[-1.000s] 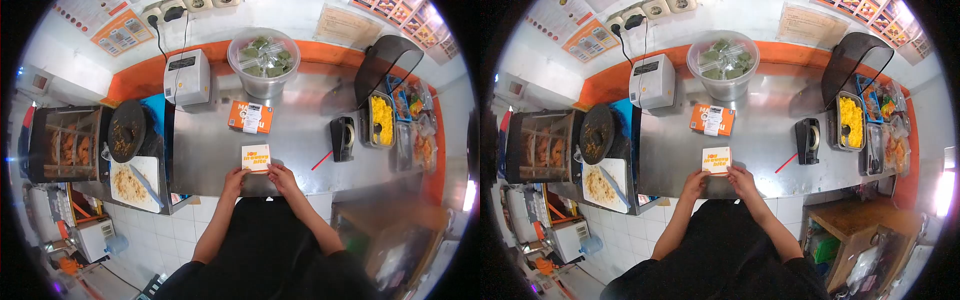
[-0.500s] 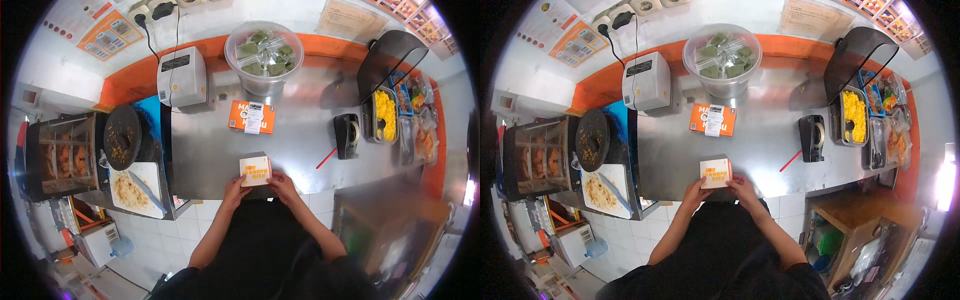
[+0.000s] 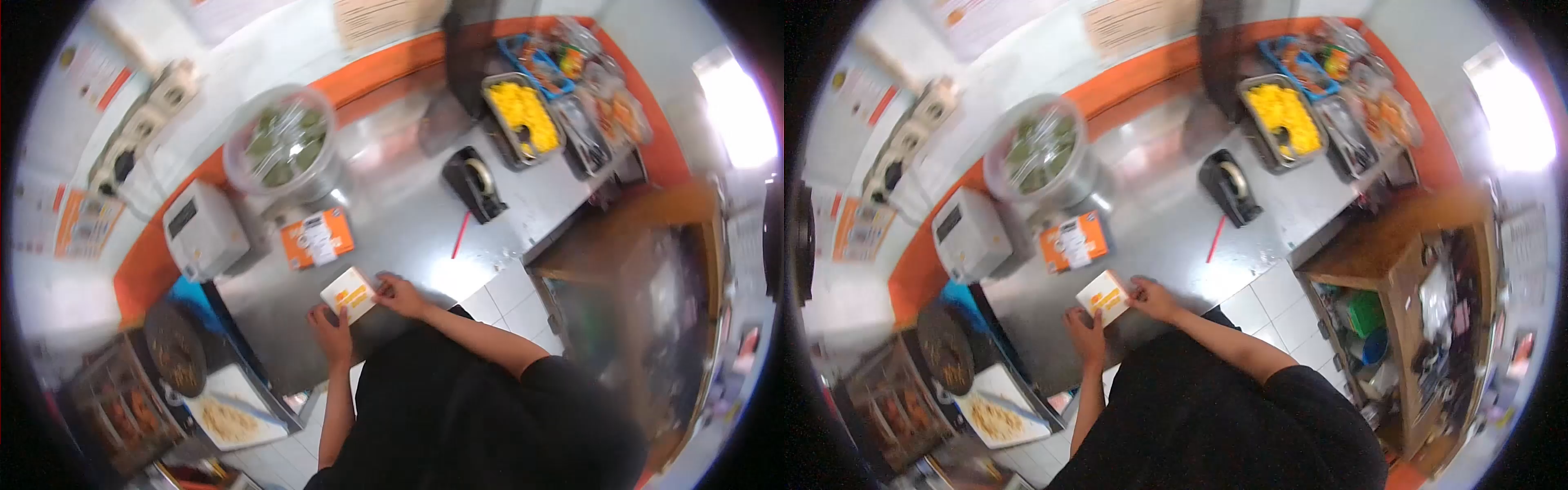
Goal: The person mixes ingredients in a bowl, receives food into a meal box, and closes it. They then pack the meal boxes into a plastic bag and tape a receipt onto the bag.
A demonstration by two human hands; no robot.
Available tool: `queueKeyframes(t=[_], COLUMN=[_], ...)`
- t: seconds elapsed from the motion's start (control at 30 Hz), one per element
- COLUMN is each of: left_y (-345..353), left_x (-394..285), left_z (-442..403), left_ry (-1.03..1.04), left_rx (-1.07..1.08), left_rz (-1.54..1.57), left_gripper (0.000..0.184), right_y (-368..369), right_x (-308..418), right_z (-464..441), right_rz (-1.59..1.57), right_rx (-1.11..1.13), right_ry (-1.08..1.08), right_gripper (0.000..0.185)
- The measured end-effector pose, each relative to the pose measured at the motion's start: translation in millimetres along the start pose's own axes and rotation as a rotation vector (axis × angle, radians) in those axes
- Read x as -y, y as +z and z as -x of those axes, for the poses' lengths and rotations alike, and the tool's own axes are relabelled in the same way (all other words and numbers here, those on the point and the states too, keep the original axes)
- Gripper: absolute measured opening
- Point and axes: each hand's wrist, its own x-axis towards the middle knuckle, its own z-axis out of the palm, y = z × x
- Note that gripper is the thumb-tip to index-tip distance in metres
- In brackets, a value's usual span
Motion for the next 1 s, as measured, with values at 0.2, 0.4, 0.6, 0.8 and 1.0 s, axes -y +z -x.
queueKeyframes(t=[0.2,0.4,0.6,0.8,1.0], left_y=[-19,11,13,-5,-31], left_x=[-43,-54,-50,-55,-65], left_z=[-36,-40,-36,-33,-50], left_ry=[0.451,0.349,0.399,0.081,-0.323], left_rx=[0.312,0.331,0.275,0.474,0.762], left_rz=[-0.197,-0.360,-0.385,-0.140,0.782], left_gripper=[0.060,0.076,0.076,0.071,0.066], right_y=[-126,-326,-345,-324,-308], right_x=[72,45,11,-13,7], right_z=[11,18,33,51,44], right_rz=[0.325,0.763,-0.308,0.487,0.757], right_rx=[-0.345,-0.752,-0.211,-0.574,-0.367], right_ry=[-0.049,-0.055,0.151,-0.051,0.165], right_gripper=[0.023,0.030,0.034,0.031,0.020])
